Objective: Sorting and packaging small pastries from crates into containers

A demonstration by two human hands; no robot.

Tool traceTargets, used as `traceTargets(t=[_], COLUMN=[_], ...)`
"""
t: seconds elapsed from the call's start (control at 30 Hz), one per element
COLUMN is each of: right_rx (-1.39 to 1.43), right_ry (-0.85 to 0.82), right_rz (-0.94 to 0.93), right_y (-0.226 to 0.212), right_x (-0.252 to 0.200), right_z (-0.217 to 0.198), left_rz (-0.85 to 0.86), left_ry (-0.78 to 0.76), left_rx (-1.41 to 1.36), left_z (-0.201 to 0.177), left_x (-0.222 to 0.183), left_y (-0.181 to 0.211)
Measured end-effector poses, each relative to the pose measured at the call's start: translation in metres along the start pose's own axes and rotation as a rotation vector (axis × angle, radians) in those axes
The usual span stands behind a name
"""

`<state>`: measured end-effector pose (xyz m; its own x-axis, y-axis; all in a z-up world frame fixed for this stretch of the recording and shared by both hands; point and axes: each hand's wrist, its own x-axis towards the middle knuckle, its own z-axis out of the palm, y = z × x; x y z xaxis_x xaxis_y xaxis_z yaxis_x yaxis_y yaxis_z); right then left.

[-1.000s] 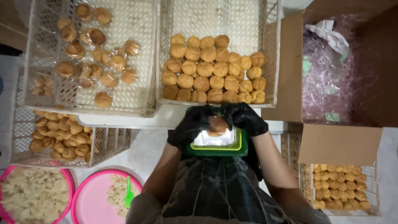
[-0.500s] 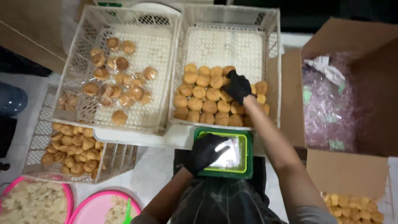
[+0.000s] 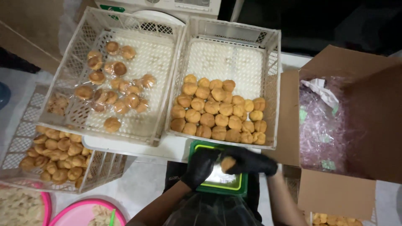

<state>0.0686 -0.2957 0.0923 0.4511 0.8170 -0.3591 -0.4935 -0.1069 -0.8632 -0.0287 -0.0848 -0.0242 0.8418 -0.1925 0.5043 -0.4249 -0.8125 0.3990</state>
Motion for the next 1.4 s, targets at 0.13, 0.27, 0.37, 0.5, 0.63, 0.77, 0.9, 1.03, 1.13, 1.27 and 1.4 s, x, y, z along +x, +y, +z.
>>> traceTargets(t=[0.13,0.27,0.37,0.5,0.63,0.77,0.9,1.03,1.13,1.27,1.4], right_rx=[-0.881,-0.821,-0.708,-0.624,-0.342,-0.011,0.064,-0.001,-0.013,0.006,-0.278], right_ry=[0.112,0.254,0.265,0.210,0.588,1.029,1.107,1.138,1.018,0.759,0.918], right_rz=[0.170,0.265,0.160,-0.211,-0.285,-0.593,-0.637,-0.524,-0.447,-0.467,-0.464], right_y=[0.006,-0.029,-0.071,-0.036,0.000,0.033,0.024,0.026,0.008,-0.027,-0.035], right_x=[0.005,-0.001,-0.013,-0.032,-0.032,-0.002,0.011,0.010,-0.006,-0.026,-0.031], right_z=[0.043,0.069,0.088,0.058,0.029,0.023,0.044,0.037,0.044,0.060,0.063], left_rz=[0.053,-0.058,-0.355,-0.293,-0.467,0.151,0.134,0.094,-0.004,-0.336,-0.391], left_ry=[0.276,0.323,0.252,0.388,0.315,0.187,0.165,0.109,0.232,0.397,0.394], left_rx=[-0.012,0.029,-0.480,-0.653,-0.727,0.436,0.266,0.067,-0.124,-0.767,-0.897], left_z=[-0.060,-0.104,-0.111,-0.123,-0.113,-0.151,-0.117,-0.073,-0.080,-0.079,-0.076], left_x=[0.039,0.063,0.061,0.078,0.076,0.106,0.086,0.062,0.074,0.082,0.080], left_y=[0.024,0.037,0.029,0.029,0.033,0.060,0.055,0.038,0.049,0.056,0.058])
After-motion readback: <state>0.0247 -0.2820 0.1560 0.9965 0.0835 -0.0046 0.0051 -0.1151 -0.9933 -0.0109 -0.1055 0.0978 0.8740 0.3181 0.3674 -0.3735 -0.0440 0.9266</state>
